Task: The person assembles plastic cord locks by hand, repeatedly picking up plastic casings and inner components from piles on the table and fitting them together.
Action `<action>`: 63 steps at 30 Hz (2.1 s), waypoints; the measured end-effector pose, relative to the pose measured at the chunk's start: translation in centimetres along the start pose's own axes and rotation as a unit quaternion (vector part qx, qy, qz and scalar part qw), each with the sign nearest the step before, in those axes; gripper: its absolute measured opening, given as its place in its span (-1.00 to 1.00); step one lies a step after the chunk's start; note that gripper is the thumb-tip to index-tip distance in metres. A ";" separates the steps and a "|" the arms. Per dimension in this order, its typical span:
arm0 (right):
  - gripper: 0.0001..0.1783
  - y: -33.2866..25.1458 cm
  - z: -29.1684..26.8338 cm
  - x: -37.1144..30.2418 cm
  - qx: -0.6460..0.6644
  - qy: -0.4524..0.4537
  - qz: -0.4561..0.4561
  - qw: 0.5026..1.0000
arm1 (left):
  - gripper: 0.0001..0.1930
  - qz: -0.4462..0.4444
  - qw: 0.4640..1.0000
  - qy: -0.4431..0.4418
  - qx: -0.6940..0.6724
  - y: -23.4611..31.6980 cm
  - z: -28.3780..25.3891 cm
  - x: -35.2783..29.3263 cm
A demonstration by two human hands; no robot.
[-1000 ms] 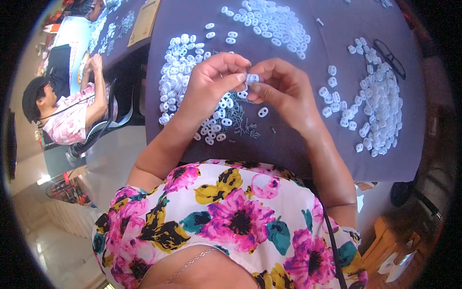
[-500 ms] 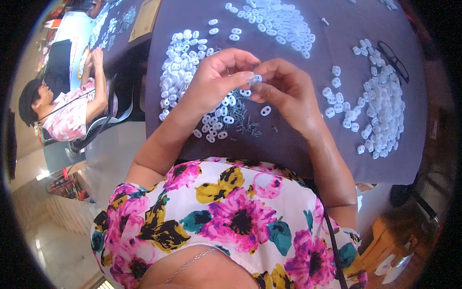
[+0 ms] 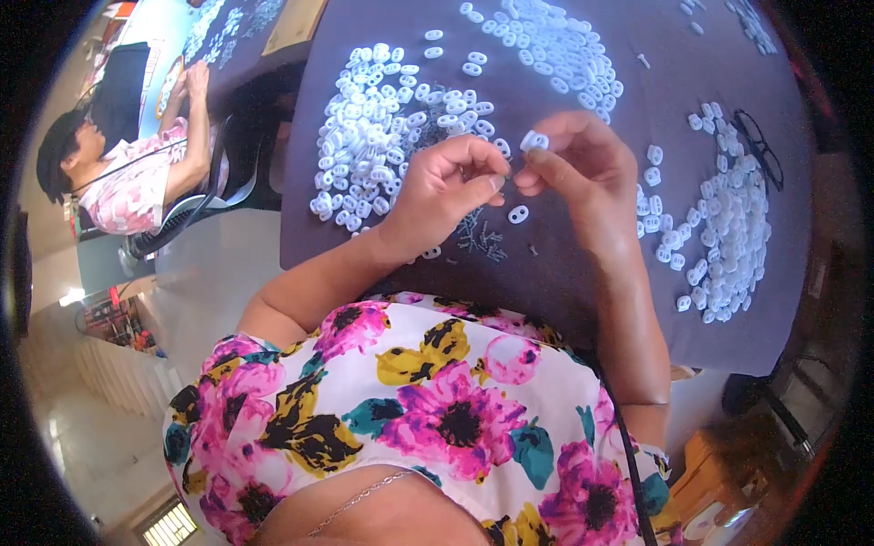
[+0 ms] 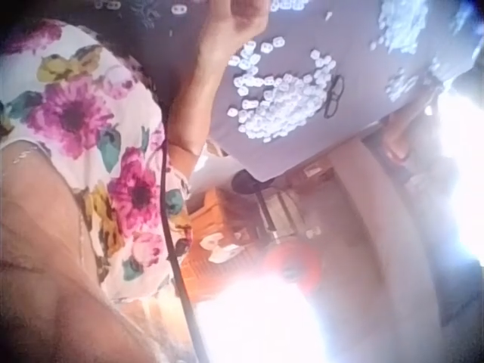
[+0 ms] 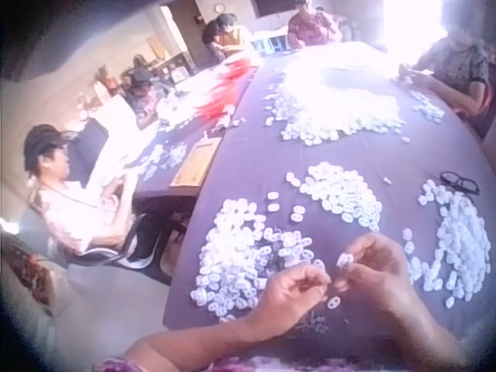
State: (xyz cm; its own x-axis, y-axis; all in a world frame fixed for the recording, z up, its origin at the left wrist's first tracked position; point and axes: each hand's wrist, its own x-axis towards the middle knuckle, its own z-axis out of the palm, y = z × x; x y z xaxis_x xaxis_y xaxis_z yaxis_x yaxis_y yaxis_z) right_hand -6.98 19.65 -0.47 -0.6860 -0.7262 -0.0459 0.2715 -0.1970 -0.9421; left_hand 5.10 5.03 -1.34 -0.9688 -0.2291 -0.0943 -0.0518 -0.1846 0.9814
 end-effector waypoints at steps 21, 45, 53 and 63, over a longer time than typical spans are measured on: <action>-0.82 1.4 0.1 -0.2 -0.053 -0.048 0.026 0.997 | -0.90 0.006 0.886 0.038 0.462 5.0 -9.5 -6.0; -0.84 1.4 -1.1 0.1 -0.115 0.024 0.028 0.993 | -0.84 0.107 0.786 0.063 0.606 4.1 -10.2 1.2; -0.91 0.9 -2.3 0.5 -0.276 -0.017 -0.007 0.961 | -0.87 0.113 0.782 0.076 0.608 4.8 -10.2 1.0; -0.89 2.2 0.7 0.2 -0.526 -0.051 -0.182 0.829 | -0.83 0.112 0.776 0.085 0.615 5.3 -11.2 1.0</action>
State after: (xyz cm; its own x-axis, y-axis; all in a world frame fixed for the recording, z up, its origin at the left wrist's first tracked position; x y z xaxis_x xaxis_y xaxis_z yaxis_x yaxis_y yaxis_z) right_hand -6.04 18.63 -2.31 -0.5179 -0.8075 0.2824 -0.7169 0.2295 -0.6583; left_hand 6.59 -6.90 1.90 -0.9463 -0.2657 0.1839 -0.1796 0.9056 0.3843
